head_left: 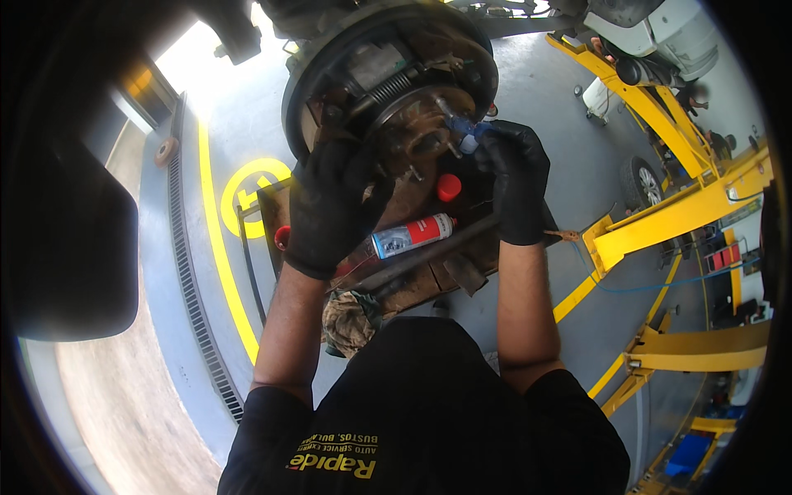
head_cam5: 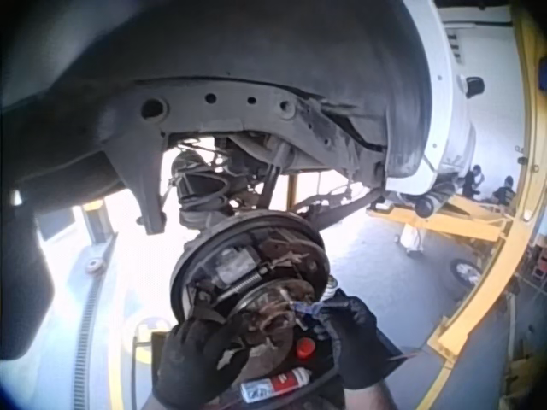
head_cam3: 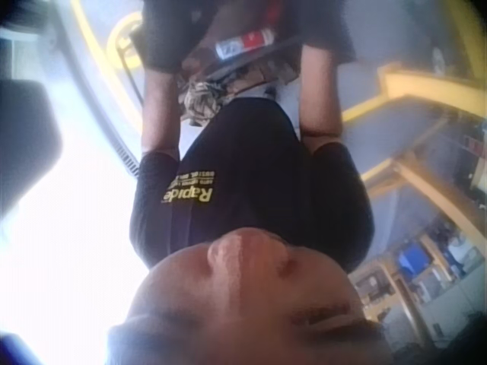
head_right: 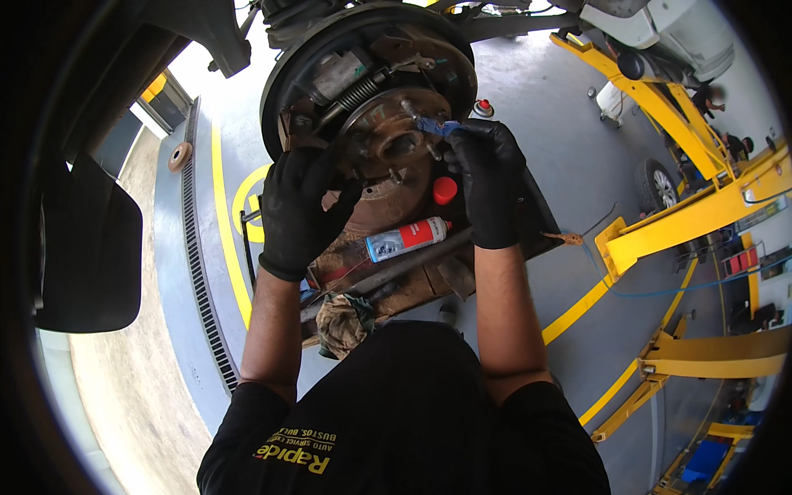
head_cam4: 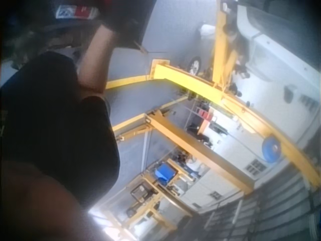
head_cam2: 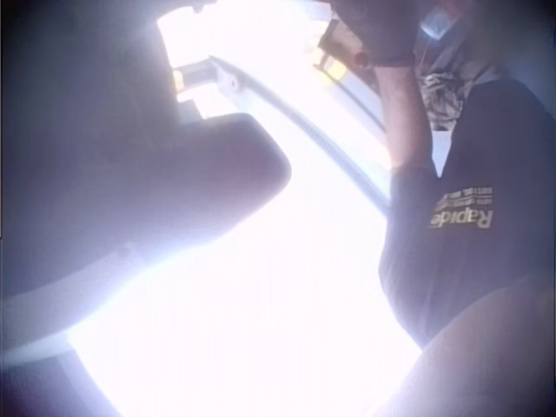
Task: The person cleans a car brake assembly using a spray can and a cloth. They repeatedly spray lubricant onto the brake rotor and caliper, then wipe the surfaces with a rag. The person also uses a metal tool to scrape or adjust parts of the assembly.
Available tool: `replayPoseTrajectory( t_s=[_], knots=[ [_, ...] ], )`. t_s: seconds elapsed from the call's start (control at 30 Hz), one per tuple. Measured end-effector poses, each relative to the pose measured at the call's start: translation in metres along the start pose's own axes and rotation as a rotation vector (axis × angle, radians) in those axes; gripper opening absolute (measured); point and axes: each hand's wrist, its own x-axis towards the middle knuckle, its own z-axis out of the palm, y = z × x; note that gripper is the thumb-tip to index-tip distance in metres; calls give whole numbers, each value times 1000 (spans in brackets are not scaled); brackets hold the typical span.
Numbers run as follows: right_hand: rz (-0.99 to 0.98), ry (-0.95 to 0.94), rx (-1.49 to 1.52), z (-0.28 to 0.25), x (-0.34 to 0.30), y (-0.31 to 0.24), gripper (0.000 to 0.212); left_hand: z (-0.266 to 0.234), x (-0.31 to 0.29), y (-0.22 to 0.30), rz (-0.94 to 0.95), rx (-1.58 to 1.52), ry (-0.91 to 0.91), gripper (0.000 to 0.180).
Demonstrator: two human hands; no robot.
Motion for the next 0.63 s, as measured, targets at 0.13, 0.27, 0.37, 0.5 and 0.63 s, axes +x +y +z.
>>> replayPoseTrajectory(
  t_s=[0.13,0.27,0.37,0.5,0.63],
  knots=[
    [-47,62,103,8,-3,7,24,1,4,1,-5,-5,-15,66],
    [15,50,62,8,-6,5,29,1,9,3,4,-33,-28,70],
    [22,36,20,7,-8,8,32,2,10,5,29,-12,-23,69],
    [-3,-19,-67,3,-8,11,32,4,12,5,42,-8,-5,63],
    [28,-120,-206,-6,-8,5,34,3,13,6,43,6,-13,52]
  ],
)
